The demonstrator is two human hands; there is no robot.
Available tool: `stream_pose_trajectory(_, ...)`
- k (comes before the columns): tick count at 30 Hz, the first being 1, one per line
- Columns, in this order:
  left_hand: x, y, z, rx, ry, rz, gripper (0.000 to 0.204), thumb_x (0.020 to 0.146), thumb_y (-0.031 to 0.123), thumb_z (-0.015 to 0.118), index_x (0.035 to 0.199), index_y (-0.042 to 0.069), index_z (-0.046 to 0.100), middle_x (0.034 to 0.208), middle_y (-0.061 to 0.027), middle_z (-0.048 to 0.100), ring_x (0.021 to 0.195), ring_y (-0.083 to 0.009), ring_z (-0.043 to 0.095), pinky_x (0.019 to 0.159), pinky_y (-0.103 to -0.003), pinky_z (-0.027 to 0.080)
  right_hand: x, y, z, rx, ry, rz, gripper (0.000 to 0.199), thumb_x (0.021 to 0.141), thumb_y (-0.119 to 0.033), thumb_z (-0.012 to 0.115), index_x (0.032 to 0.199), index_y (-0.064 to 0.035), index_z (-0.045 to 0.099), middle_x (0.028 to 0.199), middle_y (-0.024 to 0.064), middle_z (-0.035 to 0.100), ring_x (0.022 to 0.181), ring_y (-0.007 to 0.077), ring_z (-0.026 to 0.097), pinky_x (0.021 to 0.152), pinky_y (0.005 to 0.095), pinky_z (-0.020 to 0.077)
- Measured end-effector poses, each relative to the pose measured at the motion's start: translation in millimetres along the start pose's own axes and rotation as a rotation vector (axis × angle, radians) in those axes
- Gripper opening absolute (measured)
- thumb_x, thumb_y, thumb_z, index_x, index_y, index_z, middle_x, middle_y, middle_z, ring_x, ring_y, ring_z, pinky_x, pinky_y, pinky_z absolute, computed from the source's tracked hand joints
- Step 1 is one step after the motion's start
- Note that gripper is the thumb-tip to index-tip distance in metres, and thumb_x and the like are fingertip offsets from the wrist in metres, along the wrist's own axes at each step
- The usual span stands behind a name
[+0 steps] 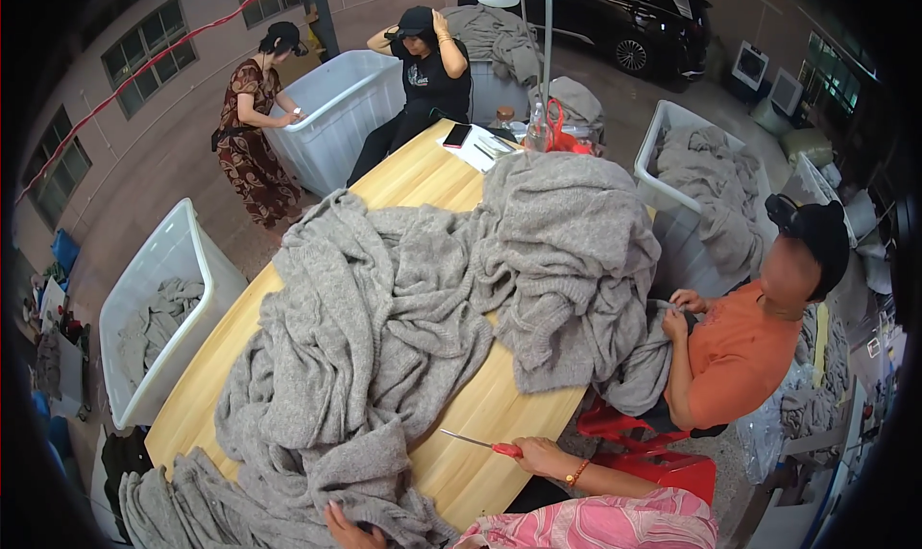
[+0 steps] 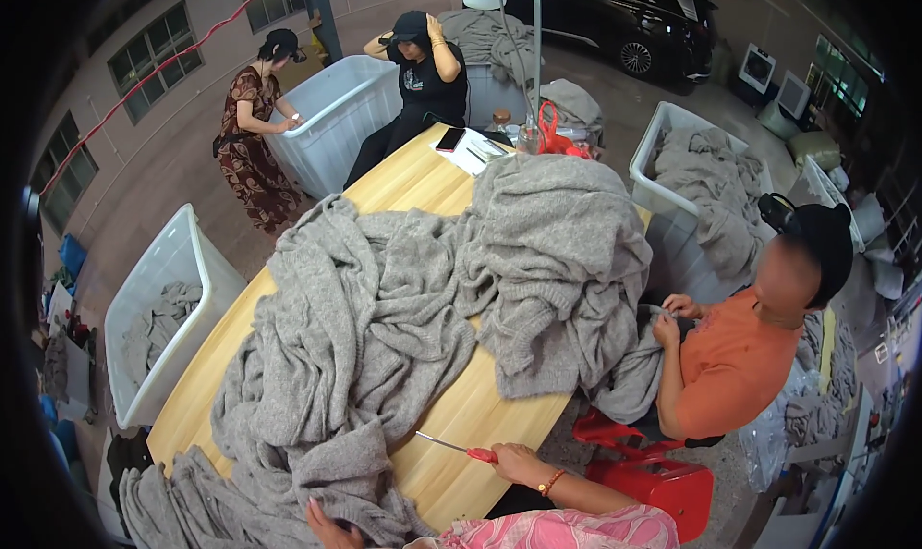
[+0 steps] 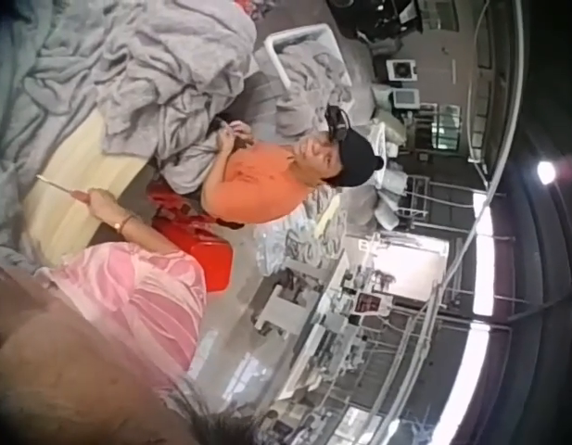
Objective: Trimming loose threads from grey garments using scissors.
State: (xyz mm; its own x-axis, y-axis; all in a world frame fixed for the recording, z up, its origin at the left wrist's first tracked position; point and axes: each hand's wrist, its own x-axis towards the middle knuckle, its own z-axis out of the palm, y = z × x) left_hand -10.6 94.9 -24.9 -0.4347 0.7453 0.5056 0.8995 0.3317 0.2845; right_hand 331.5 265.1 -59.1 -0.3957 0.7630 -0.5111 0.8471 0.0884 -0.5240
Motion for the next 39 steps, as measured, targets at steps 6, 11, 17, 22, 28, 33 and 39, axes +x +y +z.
stream_pose_trajectory(6,4.7,25.2,1.5,0.031,-0.559,0.229,0.036,0.074,0.019,0.064,0.105,0.002,0.058,0.103,-0.0211,0.059,0.096,-0.0406,0.055,0.084,-0.048,0.044,12.8,6.2,-7.1,0.076,0.027,-0.114,0.021,0.085,-0.021,0.054,0.092,-0.0017,0.059,0.087,0.0242,0.064,0.086,0.0417,0.062,0.075,0.0505,0.0482)
stream_pose_trajectory(11,1.1,30.7,4.2,0.061,-1.062,0.422,0.030,0.076,0.017,0.058,0.104,0.004,0.058,0.108,-0.0202,0.055,0.100,-0.0402,0.050,0.087,-0.051,0.039,26.0,15.6,-19.8,0.100,-0.006,-0.112,0.023,0.084,-0.021,0.055,0.097,-0.0036,0.061,0.084,0.0228,0.065,0.083,0.0408,0.063,0.075,0.0489,0.0490)
stream_pose_trajectory(17,32.0,63.9,14.2,-0.065,-1.096,-0.037,0.028,0.078,0.018,0.064,0.100,0.001,0.060,0.096,-0.0184,0.061,0.091,-0.0347,0.058,0.082,-0.043,0.045,27.6,22.6,-49.1,0.200,0.033,-0.115,0.021,0.084,-0.023,0.054,0.093,-0.0037,0.060,0.083,0.0224,0.065,0.083,0.0398,0.063,0.074,0.0487,0.0489)
stream_pose_trajectory(22,58.5,77.0,11.2,-0.412,-0.724,-0.325,0.019,0.086,0.020,0.060,0.083,0.002,0.062,0.075,-0.0150,0.064,0.073,-0.0284,0.063,0.070,-0.035,0.049,46.8,-9.2,-63.7,0.360,-0.075,-0.150,0.032,0.078,-0.034,0.068,0.088,-0.0057,0.057,0.077,0.0178,0.062,0.074,0.0331,0.062,0.067,0.0413,0.0478)
stream_pose_trajectory(28,138.8,121.0,-56.3,-1.054,-0.369,-0.539,0.014,0.093,0.015,0.053,0.089,0.003,0.057,0.077,0.0032,0.054,0.071,-0.0053,0.046,0.065,-0.021,0.038,19.0,-130.4,-70.0,0.664,-0.139,-0.471,0.047,0.071,-0.024,0.080,0.105,-0.0032,0.053,0.088,0.0091,0.066,0.083,0.0150,0.062,0.074,0.0303,0.0496)
stream_pose_trajectory(33,117.4,116.3,-128.6,-1.225,-0.291,-0.432,0.014,0.094,0.014,0.052,0.085,0.003,0.055,0.078,0.0029,0.050,0.072,-0.0062,0.044,0.065,-0.021,0.037,-9.3,-211.5,-16.9,0.448,-0.046,-0.573,0.057,0.068,-0.028,0.076,0.110,-0.0066,0.044,0.094,0.0224,0.063,0.089,0.0405,0.062,0.075,0.0459,0.0481)
stream_pose_trajectory(39,54.4,46.1,-185.1,-1.268,-0.062,-0.208,0.012,0.093,0.014,0.049,0.087,0.004,0.050,0.083,-0.0027,0.048,0.076,-0.0119,0.045,0.067,-0.025,0.038,-11.6,-240.2,27.7,0.524,0.214,-0.667,0.051,0.070,-0.009,0.060,0.116,-0.0070,0.041,0.091,0.0238,0.061,0.092,0.0423,0.060,0.076,0.0473,0.0456)
